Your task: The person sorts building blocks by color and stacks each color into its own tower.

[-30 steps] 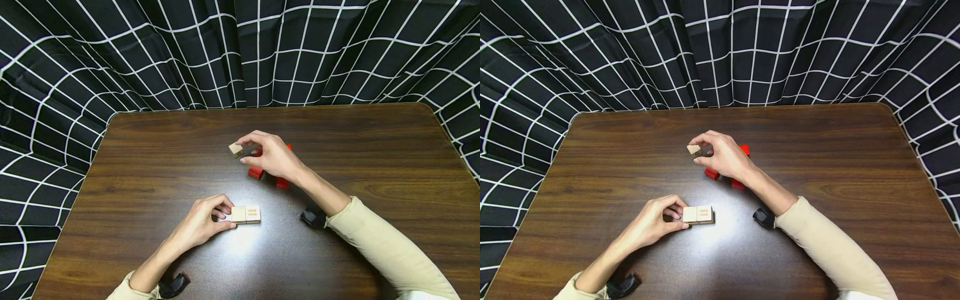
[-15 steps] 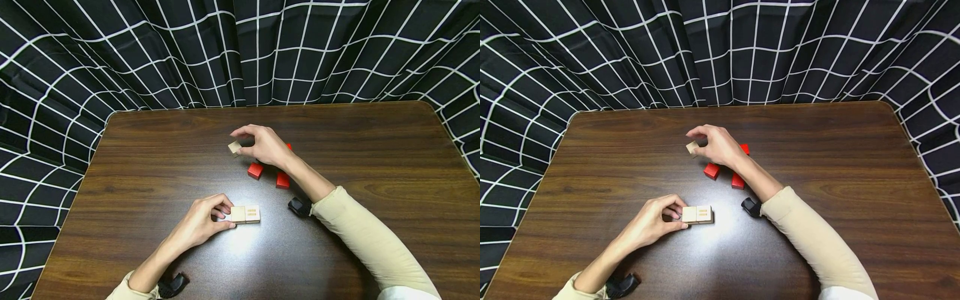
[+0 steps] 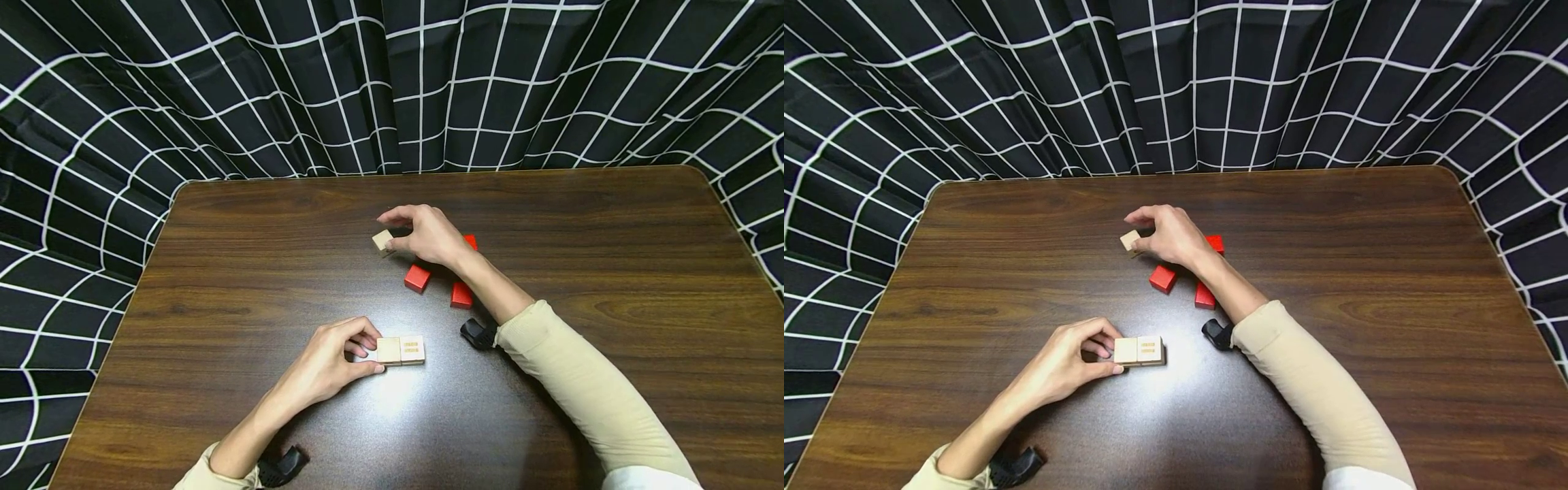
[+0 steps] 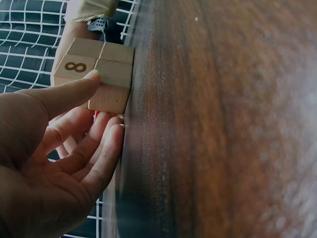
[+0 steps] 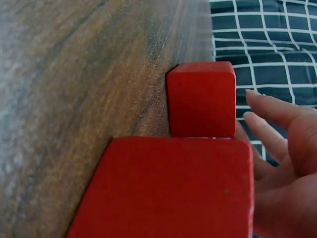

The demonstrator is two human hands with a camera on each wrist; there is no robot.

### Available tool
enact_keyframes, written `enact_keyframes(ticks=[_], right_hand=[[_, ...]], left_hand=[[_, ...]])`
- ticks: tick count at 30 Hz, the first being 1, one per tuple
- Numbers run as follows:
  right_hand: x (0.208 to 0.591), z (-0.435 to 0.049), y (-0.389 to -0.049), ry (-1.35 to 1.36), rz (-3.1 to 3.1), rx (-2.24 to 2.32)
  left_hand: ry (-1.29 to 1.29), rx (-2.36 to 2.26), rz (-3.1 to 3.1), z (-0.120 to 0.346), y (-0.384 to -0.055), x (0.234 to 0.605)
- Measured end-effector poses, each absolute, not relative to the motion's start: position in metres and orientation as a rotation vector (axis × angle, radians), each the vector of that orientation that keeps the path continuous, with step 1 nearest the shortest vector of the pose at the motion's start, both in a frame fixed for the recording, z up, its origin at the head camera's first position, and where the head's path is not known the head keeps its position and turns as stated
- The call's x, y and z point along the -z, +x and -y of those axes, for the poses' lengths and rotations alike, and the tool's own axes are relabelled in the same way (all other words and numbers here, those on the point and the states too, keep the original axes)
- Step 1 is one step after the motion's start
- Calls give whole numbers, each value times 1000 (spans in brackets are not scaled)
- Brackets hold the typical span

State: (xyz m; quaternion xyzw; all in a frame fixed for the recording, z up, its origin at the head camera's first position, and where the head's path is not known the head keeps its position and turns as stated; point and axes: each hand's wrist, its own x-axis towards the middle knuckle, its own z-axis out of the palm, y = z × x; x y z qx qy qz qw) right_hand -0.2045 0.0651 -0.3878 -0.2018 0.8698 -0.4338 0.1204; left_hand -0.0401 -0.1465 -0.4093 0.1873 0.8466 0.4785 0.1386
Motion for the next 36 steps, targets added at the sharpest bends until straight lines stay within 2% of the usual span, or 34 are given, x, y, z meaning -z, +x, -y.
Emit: enact_keyframes(ticks=[27, 36], right_hand=[[395, -61, -210, -494, -2605, 1131], [395, -66, -209, -484, -2560, 1278]], left_hand=[[547, -1382, -2452, 147, -41, 410], [559, -1381, -2454, 148, -41, 410]])
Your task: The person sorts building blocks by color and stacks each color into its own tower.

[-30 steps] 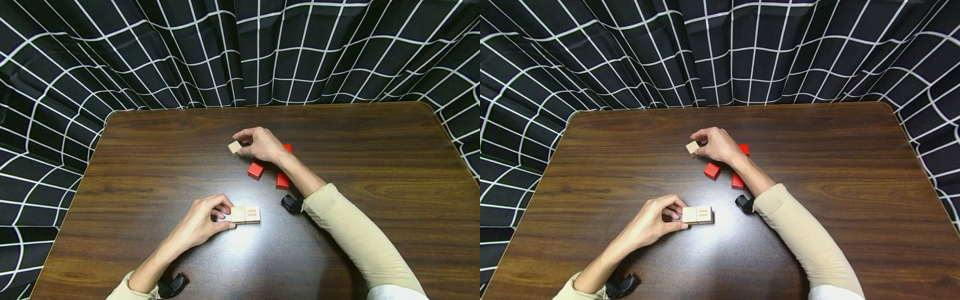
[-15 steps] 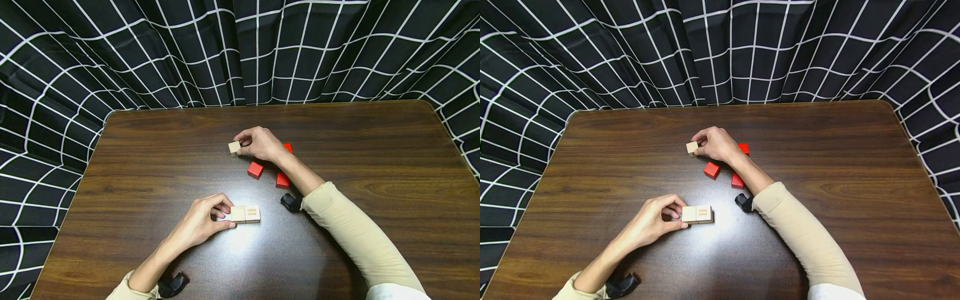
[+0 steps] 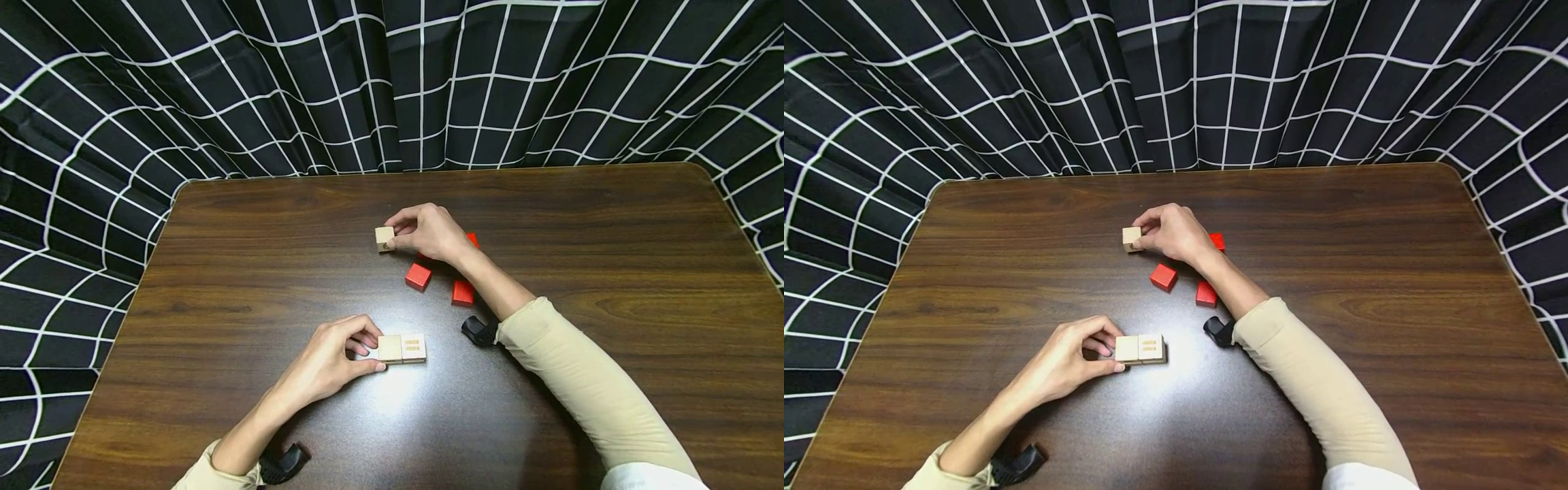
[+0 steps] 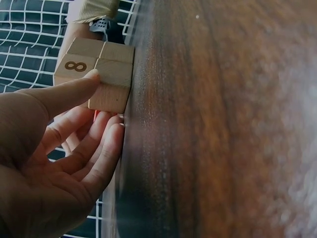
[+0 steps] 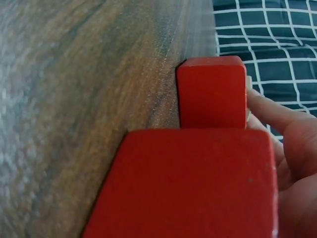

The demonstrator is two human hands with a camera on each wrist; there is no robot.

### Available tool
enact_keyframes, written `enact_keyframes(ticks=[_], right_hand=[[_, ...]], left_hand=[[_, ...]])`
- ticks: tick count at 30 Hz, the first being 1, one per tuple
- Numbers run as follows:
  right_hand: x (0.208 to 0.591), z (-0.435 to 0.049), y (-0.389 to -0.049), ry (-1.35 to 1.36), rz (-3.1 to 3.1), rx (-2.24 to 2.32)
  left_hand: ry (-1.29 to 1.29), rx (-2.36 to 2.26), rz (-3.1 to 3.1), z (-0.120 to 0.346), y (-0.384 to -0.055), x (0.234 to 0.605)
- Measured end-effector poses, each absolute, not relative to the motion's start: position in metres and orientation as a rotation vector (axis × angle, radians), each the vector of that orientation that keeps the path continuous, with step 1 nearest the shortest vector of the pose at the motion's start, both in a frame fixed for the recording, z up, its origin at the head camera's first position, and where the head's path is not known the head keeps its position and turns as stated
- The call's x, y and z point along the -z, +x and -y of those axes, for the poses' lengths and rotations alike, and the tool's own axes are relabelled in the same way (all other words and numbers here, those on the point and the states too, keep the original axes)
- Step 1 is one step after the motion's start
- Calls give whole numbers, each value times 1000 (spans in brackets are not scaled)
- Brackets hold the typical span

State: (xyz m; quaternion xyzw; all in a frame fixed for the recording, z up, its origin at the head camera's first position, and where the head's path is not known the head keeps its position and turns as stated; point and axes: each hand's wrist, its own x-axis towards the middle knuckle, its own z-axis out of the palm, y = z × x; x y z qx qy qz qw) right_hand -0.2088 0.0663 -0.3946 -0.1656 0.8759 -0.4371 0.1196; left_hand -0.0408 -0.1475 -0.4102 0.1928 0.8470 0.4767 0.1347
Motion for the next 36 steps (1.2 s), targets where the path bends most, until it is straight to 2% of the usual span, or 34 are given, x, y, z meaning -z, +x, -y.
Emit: enact_keyframes(ticks=[10, 36], right_hand=[[386, -72, -202, -453, -2506, 1422], [360, -86, -167, -612, -2413, 1612]], left_hand=[[553, -1389, -2438, 146, -41, 410], [548, -1383, -2444, 147, -41, 411]])
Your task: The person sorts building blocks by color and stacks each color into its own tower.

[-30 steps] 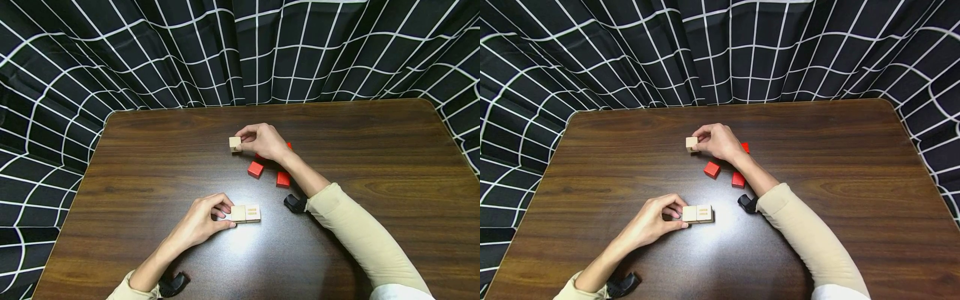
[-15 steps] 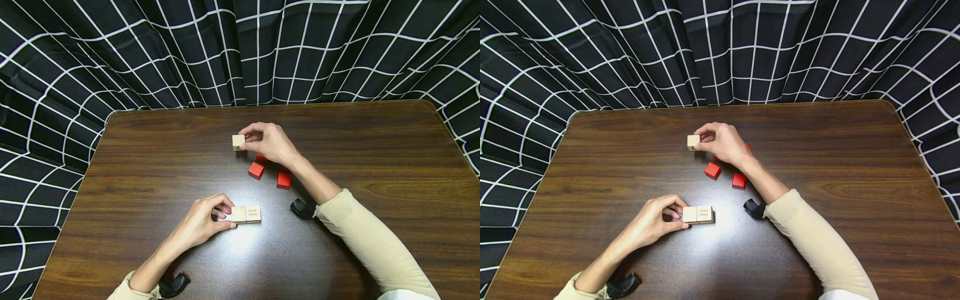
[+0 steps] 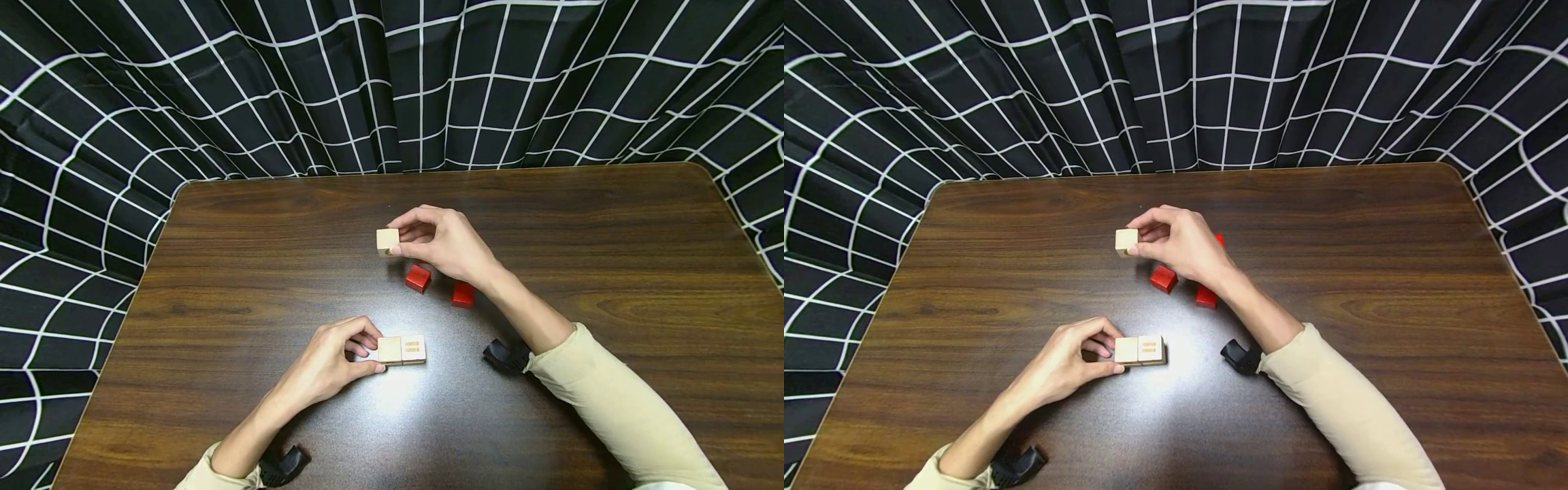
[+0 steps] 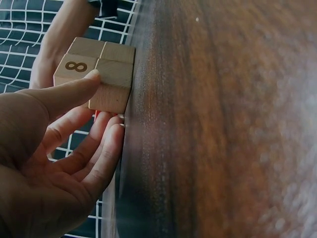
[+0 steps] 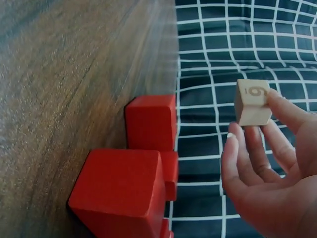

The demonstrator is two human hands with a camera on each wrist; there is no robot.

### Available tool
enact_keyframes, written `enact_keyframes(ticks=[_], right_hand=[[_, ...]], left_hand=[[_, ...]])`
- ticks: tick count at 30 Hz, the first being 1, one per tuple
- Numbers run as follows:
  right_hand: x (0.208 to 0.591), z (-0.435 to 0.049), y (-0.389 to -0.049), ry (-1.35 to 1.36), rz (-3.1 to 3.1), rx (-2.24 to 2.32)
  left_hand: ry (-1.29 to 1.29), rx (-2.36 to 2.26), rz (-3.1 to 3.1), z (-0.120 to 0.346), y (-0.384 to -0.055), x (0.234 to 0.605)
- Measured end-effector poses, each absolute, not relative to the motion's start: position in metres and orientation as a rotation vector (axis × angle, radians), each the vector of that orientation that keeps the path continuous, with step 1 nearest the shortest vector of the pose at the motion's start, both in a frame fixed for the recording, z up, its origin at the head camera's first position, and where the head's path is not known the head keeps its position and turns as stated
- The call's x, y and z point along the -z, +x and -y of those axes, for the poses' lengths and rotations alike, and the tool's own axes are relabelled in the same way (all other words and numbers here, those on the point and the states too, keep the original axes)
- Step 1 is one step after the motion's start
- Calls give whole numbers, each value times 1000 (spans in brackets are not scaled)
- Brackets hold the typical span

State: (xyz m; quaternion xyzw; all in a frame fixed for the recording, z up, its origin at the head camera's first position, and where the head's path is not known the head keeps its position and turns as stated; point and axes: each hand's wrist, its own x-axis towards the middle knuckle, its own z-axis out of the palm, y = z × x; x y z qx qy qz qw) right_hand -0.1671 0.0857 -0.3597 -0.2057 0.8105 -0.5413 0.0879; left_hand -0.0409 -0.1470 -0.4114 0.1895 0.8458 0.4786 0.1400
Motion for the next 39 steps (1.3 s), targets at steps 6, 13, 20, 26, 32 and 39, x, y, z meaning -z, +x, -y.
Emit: enact_keyframes(ticks=[6, 13, 20, 26, 32, 39], right_hand=[[355, -88, -158, -631, -2397, 1645], [353, -91, -151, -647, -2412, 1641], [352, -92, -142, -687, -2434, 1625], [351, -94, -134, -706, -2456, 1607], [351, -97, -128, -742, -2430, 1625], [352, -101, -119, -767, -2421, 1624]], left_hand=[[548, -1391, -2436, 147, -41, 411], [553, -1394, -2433, 147, -41, 411], [553, -1398, -2430, 147, -41, 410], [549, -1395, -2431, 147, -41, 410], [556, -1394, -2429, 147, -41, 411], [555, -1387, -2435, 147, -41, 410]])
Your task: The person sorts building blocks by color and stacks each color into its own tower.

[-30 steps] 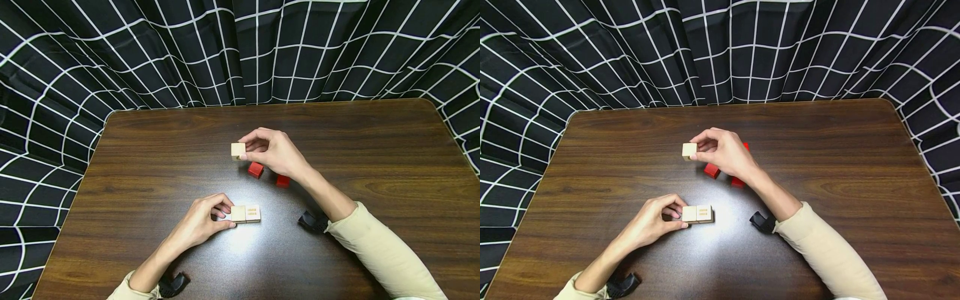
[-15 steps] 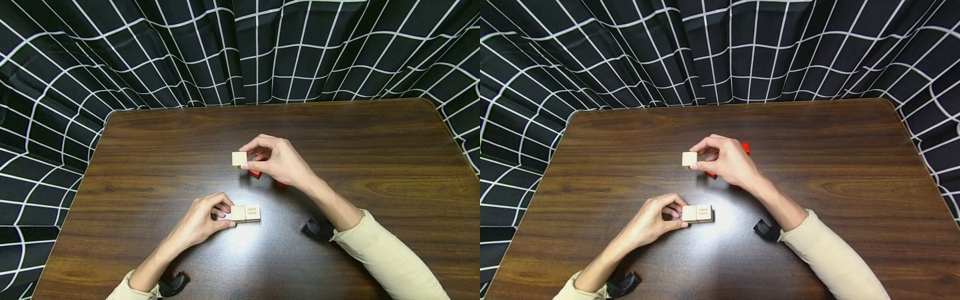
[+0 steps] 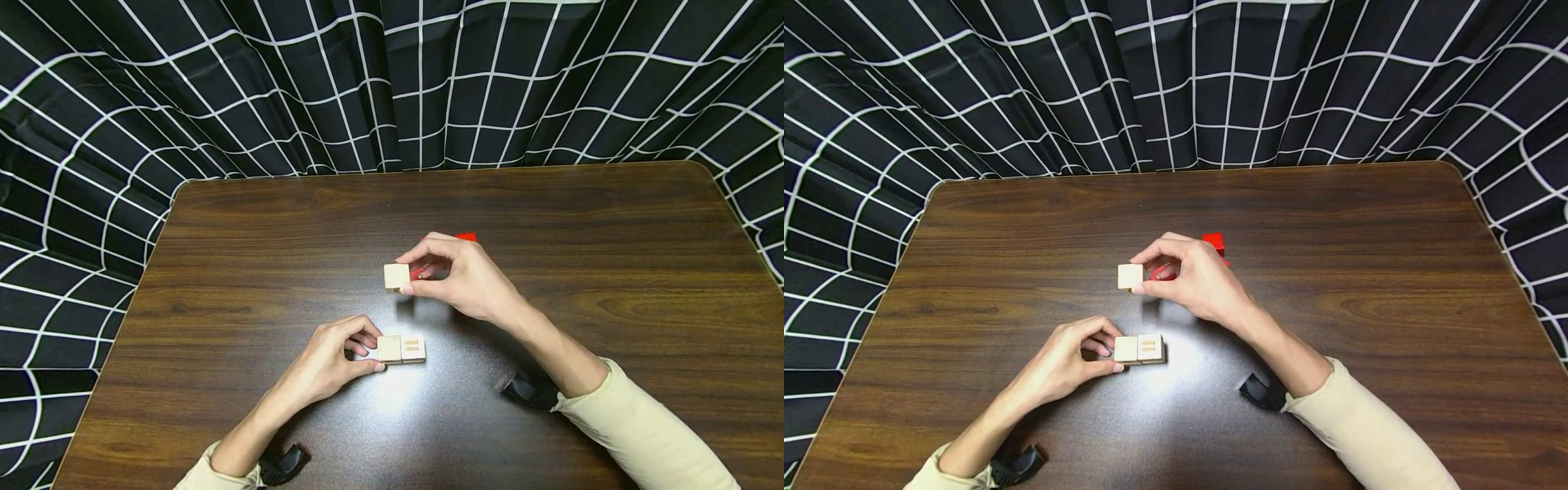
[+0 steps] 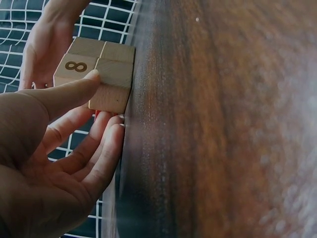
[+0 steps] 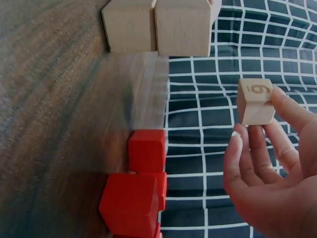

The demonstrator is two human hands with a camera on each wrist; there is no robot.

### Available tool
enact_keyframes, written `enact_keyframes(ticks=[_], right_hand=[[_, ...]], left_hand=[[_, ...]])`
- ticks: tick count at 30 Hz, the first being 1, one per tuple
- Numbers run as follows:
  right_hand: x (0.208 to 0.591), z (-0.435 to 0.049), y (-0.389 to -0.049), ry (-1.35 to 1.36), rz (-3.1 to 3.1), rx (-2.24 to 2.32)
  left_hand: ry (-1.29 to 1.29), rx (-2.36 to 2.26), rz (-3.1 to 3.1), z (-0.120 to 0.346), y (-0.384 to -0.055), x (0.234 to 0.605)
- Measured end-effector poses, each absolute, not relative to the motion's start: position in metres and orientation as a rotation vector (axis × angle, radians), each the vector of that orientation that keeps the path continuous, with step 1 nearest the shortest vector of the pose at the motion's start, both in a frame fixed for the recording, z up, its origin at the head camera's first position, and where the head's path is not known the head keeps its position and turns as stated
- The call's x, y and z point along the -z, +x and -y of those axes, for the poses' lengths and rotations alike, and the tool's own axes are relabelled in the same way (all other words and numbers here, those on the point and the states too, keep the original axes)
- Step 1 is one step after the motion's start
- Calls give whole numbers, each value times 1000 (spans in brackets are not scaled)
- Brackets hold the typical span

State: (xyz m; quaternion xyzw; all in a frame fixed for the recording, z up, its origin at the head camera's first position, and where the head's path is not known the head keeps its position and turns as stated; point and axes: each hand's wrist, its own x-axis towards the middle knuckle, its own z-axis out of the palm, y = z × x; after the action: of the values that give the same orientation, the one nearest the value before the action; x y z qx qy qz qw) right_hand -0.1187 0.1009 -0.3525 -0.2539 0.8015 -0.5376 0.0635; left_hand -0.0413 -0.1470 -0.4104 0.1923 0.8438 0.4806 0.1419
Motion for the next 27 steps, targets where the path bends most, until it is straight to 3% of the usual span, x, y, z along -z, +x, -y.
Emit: enact_keyframes(ticks=[27], right_hand=[[359, -108, -82, -770, -2371, 1509]], left_hand=[[578, -1403, -2429, 147, -41, 410]])
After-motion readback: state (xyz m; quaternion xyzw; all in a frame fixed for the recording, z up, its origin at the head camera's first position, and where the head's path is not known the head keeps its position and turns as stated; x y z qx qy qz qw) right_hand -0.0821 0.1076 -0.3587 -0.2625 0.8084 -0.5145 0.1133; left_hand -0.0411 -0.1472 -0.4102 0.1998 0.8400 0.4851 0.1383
